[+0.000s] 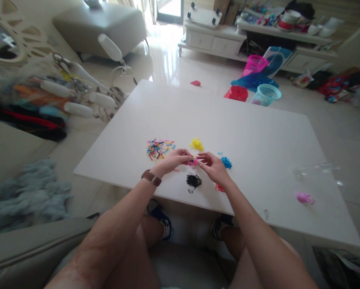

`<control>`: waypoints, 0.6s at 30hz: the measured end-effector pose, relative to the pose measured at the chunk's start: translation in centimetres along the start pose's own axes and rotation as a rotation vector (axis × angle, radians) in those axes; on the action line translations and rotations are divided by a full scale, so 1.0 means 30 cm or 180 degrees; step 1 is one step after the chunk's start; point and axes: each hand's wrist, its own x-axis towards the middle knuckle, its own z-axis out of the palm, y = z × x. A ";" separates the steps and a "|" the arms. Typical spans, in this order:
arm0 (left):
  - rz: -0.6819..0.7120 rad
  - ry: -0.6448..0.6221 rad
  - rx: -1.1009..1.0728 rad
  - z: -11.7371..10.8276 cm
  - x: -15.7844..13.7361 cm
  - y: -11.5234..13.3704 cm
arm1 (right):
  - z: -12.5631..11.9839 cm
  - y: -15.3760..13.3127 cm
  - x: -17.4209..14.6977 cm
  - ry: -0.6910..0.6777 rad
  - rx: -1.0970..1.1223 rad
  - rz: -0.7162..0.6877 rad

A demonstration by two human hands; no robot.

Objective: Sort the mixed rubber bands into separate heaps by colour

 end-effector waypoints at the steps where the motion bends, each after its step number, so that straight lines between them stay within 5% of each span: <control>1: 0.0000 -0.0024 -0.0003 0.005 -0.001 -0.001 | 0.008 0.005 0.003 -0.0029 0.0184 0.0032; 5: -0.0010 -0.0054 -0.0027 0.014 -0.004 -0.004 | 0.027 0.016 0.012 0.0018 0.0629 0.0088; 18: -0.0004 -0.0142 -0.0202 0.026 -0.011 0.004 | 0.017 -0.001 0.011 0.0346 0.0396 0.0091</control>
